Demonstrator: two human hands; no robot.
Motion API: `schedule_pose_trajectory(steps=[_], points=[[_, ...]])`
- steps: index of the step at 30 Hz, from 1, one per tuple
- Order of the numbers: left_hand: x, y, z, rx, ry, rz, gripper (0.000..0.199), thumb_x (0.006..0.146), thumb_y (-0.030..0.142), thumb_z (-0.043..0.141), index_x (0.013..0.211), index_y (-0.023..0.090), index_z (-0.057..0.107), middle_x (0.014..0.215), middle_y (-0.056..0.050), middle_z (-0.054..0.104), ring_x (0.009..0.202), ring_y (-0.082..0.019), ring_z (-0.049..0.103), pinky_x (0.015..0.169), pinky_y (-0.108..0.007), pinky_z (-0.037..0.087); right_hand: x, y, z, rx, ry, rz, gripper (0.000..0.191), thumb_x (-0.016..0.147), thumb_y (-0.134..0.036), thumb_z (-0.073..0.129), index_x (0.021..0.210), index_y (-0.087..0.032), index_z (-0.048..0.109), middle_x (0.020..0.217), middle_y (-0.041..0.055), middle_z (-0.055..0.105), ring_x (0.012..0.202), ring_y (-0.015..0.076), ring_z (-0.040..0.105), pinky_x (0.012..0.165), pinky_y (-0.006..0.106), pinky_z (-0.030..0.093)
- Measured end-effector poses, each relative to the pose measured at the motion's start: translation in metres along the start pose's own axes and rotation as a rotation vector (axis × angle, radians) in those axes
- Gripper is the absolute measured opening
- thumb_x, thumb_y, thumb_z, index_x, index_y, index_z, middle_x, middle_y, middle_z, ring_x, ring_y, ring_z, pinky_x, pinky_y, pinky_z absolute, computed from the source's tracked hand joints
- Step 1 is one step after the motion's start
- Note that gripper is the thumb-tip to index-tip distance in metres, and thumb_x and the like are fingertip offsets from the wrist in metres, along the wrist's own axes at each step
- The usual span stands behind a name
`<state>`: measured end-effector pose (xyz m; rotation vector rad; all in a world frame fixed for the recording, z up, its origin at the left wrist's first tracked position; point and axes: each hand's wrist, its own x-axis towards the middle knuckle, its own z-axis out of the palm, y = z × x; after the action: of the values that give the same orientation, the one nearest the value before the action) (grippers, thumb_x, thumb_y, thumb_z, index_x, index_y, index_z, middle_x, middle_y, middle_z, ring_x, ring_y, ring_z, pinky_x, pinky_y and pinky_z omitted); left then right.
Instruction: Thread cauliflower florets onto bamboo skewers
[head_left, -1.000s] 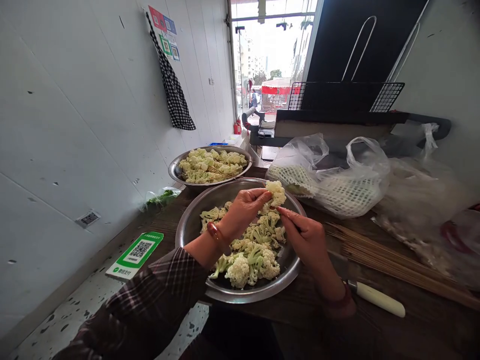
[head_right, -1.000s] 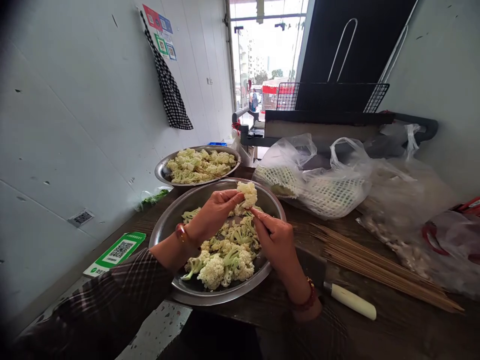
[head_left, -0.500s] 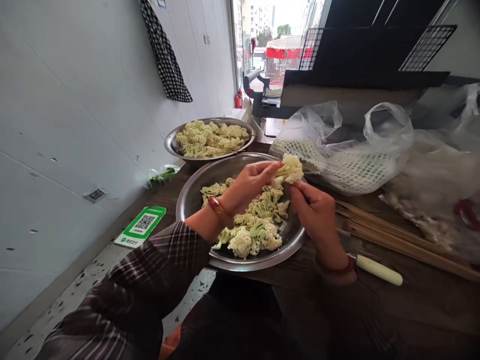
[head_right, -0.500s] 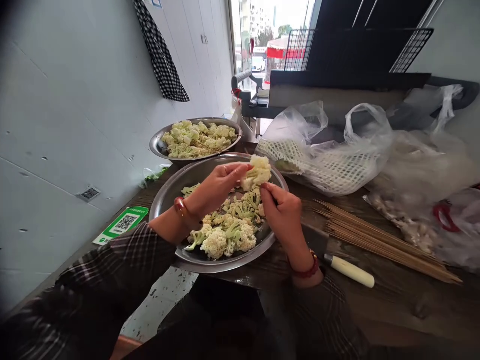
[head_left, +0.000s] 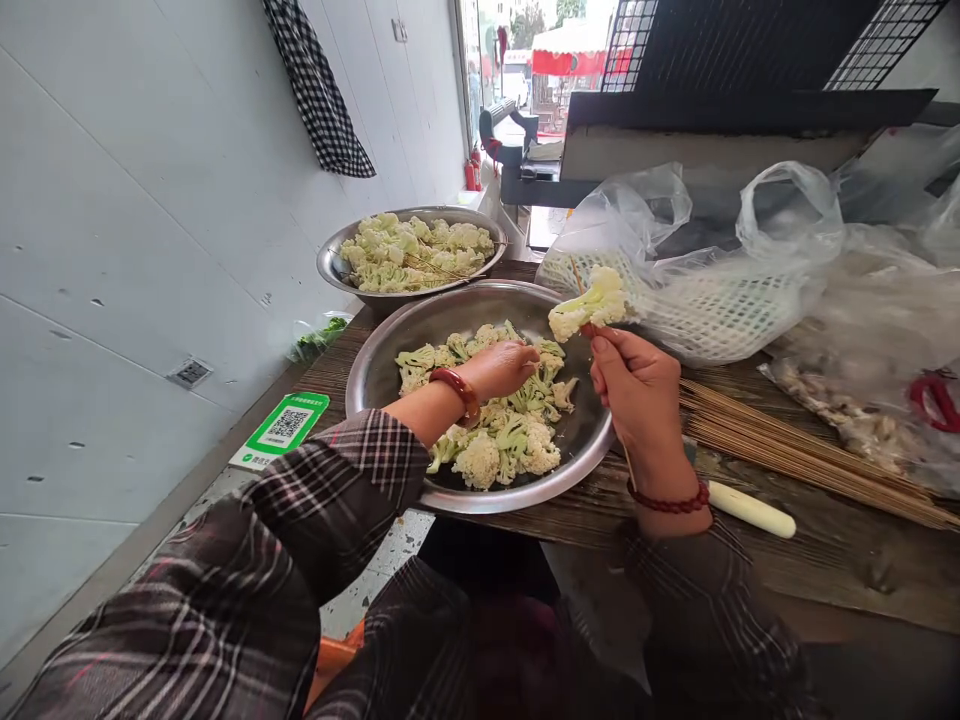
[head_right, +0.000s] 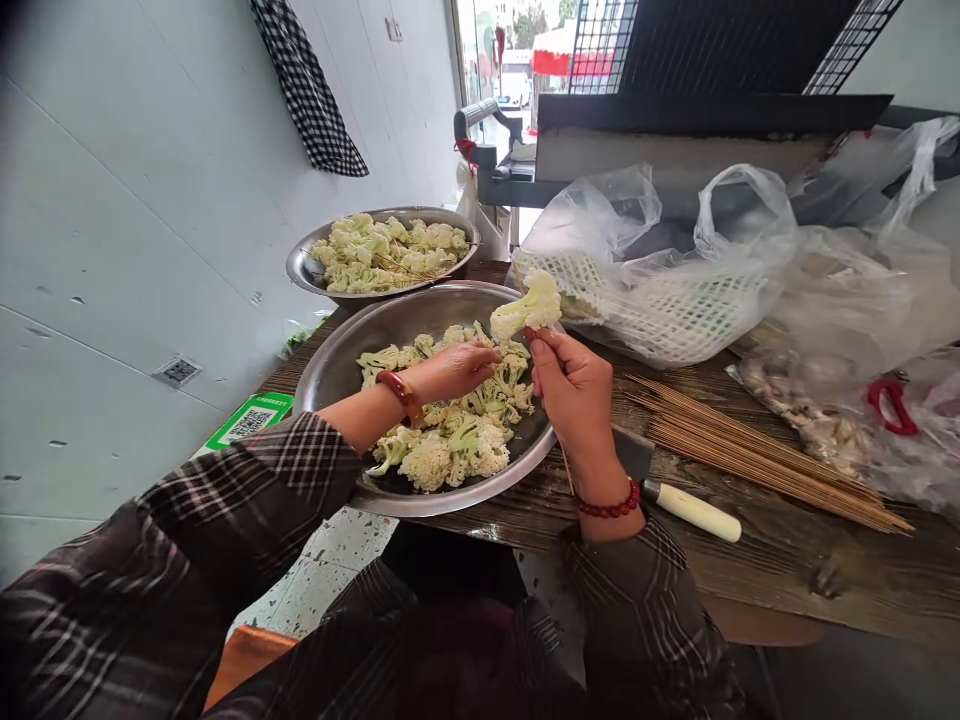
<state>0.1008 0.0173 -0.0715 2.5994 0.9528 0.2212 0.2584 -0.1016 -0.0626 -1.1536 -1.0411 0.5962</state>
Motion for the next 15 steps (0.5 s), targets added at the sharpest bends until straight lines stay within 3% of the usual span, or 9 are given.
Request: schedule_pose_trajectory(steps=[5,9,11,15], points=[[0.005,-0.002,0.013,0.019,-0.004,-0.074,0.037,0.092,0.021,0.051,0.124,0.014,0.068,0.119,-0.014,0.070,0.112,-0.025,0.064,0.102,-0.036,0.047,0.000,0.000,0.000,-0.035,-0.024,-0.011,0.033,0.089,-0.044,0.063,0.103,-0.017,0.077,0.053,-0.0053,0.050,0.048,0.0100,0.043,0.044,0.023,0.035],[0.006,-0.001,0.014,0.012,0.041,-0.120,0.048,0.081,0.010,0.054,0.127,0.014,0.066,0.110,-0.012,0.070,0.101,-0.024,0.064,0.096,-0.035,0.050,0.000,0.000,-0.001,-0.045,-0.022,-0.021,0.033,0.089,-0.044,0.063,0.104,-0.018,0.077,0.053,-0.0053,0.051,0.047,0.0101,0.043,0.044,0.023,0.035],[0.006,0.000,0.010,0.039,0.053,-0.122,0.048,0.074,0.007,0.056,0.120,0.014,0.069,0.102,-0.011,0.067,0.091,-0.022,0.063,0.088,-0.032,0.051,0.000,0.001,-0.001,-0.044,-0.023,-0.015,0.035,0.089,-0.044,0.062,0.107,-0.018,0.077,0.053,-0.0050,0.052,0.047,0.0102,0.043,0.044,0.023,0.035],[0.004,-0.002,-0.003,0.065,0.063,-0.082,0.028,0.067,0.006,0.059,0.089,0.016,0.074,0.087,-0.007,0.060,0.084,-0.020,0.059,0.082,-0.031,0.050,-0.001,0.000,0.000,-0.015,-0.021,-0.005,0.034,0.089,-0.043,0.064,0.107,-0.018,0.078,0.053,-0.0052,0.052,0.047,0.0096,0.042,0.044,0.022,0.034]])
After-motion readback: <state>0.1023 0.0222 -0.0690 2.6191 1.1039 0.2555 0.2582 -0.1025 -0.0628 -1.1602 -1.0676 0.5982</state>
